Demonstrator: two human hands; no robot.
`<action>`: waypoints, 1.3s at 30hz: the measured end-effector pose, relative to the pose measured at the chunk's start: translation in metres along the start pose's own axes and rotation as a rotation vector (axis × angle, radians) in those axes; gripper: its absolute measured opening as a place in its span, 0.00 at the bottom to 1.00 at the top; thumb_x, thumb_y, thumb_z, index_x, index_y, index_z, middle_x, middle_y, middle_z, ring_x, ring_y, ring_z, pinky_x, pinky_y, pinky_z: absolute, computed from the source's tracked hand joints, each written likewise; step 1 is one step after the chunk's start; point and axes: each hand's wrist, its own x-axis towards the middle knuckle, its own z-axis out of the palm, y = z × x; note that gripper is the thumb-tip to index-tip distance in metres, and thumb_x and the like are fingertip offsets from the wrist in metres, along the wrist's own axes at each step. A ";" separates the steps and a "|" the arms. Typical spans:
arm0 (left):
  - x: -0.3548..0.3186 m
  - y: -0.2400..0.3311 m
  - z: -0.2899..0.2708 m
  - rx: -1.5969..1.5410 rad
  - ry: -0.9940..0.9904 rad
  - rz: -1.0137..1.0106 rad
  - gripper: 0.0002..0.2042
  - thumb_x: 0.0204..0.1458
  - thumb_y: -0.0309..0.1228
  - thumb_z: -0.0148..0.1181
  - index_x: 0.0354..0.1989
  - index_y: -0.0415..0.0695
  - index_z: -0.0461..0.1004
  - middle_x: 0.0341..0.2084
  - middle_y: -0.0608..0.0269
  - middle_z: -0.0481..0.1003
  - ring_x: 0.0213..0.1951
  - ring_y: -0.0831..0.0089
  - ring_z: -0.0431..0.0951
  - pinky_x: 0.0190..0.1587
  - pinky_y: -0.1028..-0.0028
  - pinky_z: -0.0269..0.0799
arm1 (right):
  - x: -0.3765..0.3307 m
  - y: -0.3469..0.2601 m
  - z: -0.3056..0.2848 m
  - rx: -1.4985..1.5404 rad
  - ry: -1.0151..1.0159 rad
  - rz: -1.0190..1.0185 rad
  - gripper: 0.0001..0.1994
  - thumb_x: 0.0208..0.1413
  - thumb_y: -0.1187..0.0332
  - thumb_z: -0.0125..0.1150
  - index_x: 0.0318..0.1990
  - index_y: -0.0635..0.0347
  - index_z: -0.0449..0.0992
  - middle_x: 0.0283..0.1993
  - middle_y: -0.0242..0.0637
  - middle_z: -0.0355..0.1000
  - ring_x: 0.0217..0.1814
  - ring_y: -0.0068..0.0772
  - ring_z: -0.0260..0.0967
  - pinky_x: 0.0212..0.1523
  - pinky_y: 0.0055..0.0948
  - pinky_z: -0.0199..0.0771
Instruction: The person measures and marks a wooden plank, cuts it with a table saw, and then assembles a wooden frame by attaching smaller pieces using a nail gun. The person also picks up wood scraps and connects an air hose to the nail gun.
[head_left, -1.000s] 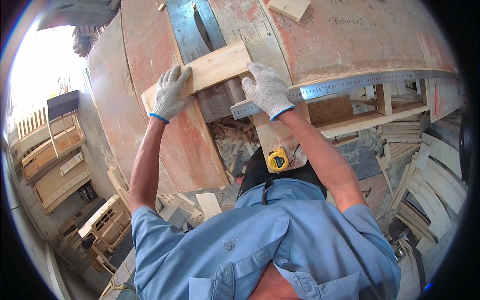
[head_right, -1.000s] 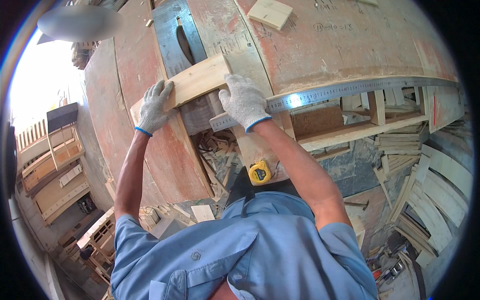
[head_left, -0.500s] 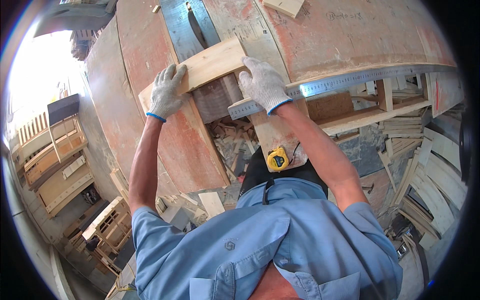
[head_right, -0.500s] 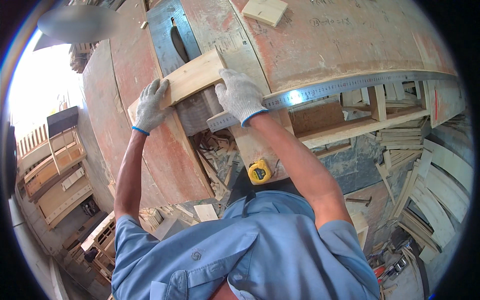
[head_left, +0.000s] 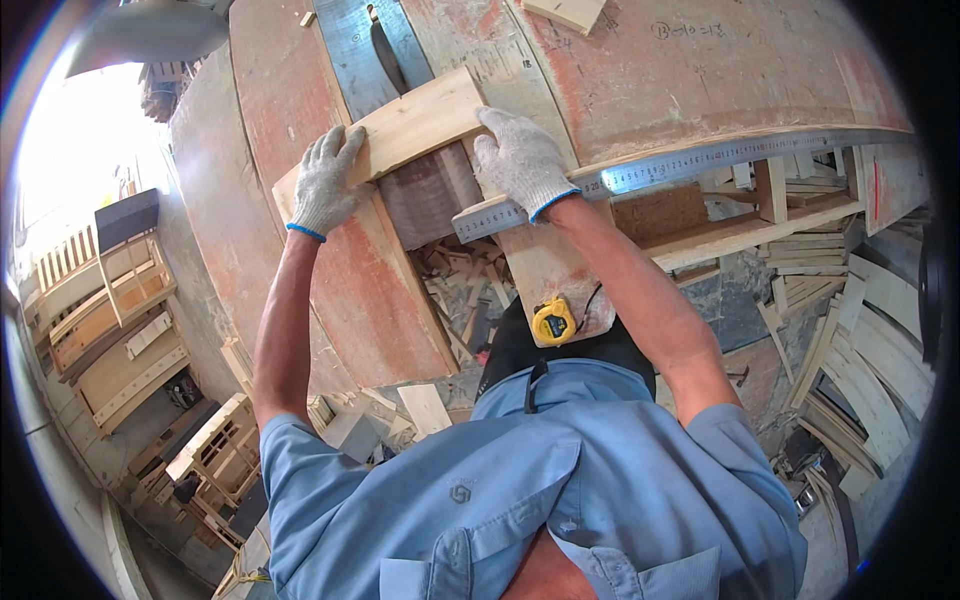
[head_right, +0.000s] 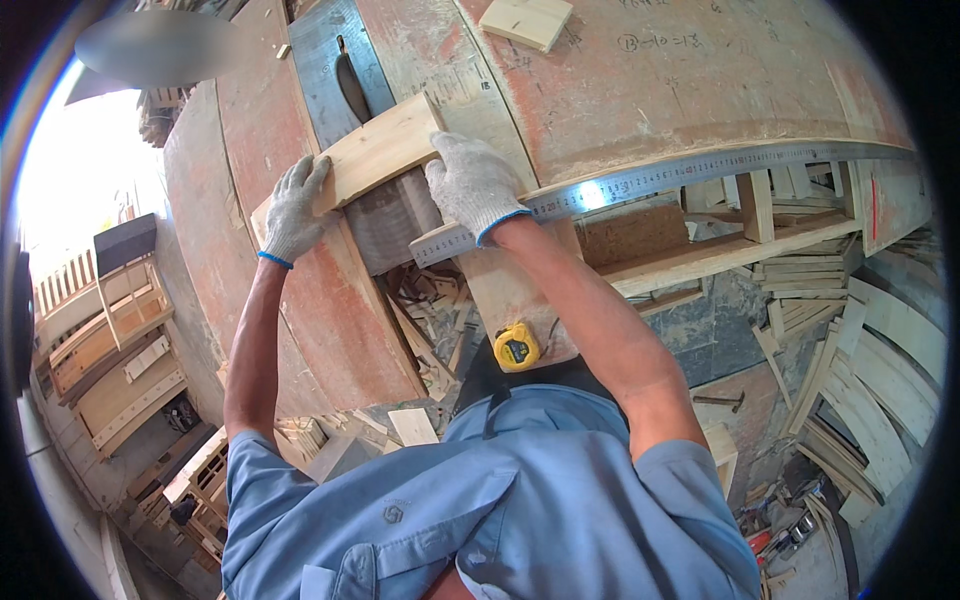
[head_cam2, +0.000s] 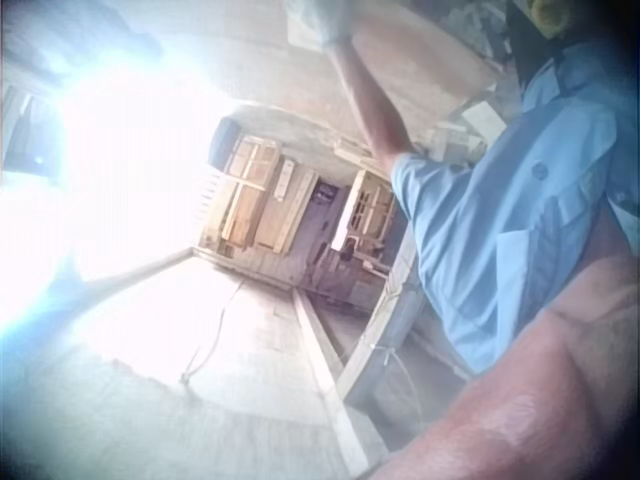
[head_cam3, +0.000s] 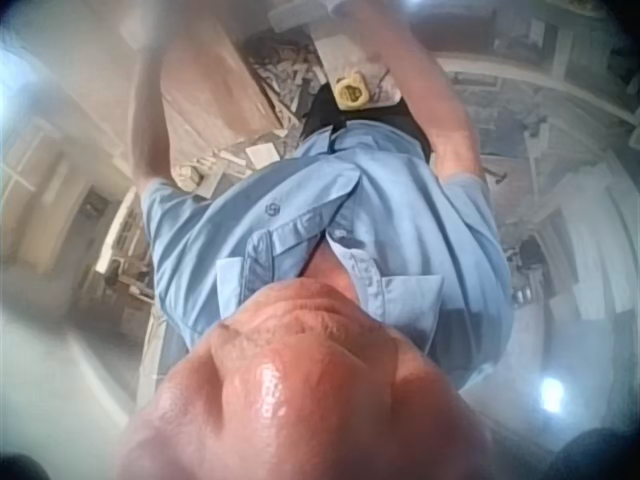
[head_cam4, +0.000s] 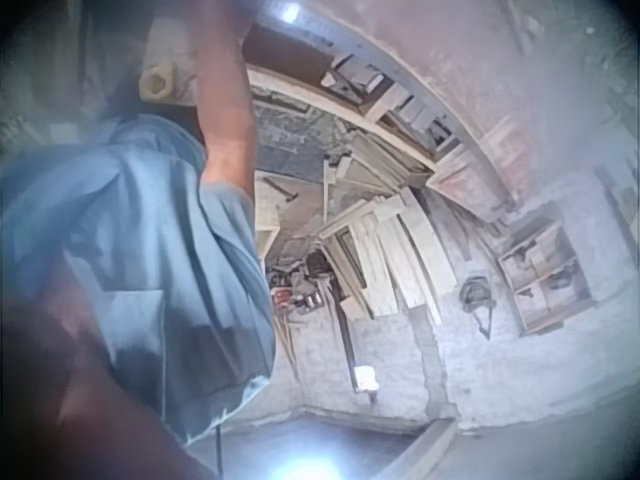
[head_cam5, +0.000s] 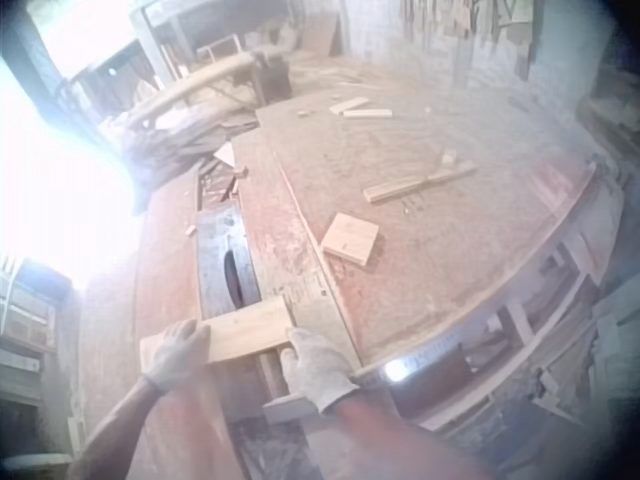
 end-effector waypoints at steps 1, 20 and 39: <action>0.000 0.000 0.000 0.000 -0.001 0.001 0.41 0.39 0.34 0.73 0.67 0.47 0.66 0.64 0.44 0.65 0.64 0.45 0.65 0.67 0.55 0.61 | 0.001 0.000 -0.001 0.001 -0.002 -0.001 0.22 0.59 0.61 0.52 0.58 0.61 0.75 0.57 0.51 0.75 0.60 0.54 0.71 0.61 0.46 0.69; 0.007 -0.009 0.002 -0.009 0.022 0.011 0.41 0.38 0.36 0.73 0.67 0.51 0.65 0.63 0.47 0.65 0.65 0.47 0.63 0.68 0.54 0.60 | 0.009 0.004 0.008 0.008 0.046 -0.029 0.20 0.59 0.64 0.55 0.56 0.63 0.78 0.56 0.53 0.76 0.59 0.53 0.73 0.61 0.43 0.70; 0.005 -0.014 0.003 0.008 0.027 -0.014 0.42 0.41 0.33 0.74 0.69 0.53 0.63 0.66 0.48 0.63 0.66 0.47 0.63 0.69 0.55 0.62 | 0.097 0.006 -0.013 -0.727 -0.193 -0.672 0.43 0.46 0.47 0.70 0.69 0.55 0.64 0.71 0.48 0.62 0.73 0.50 0.56 0.71 0.47 0.54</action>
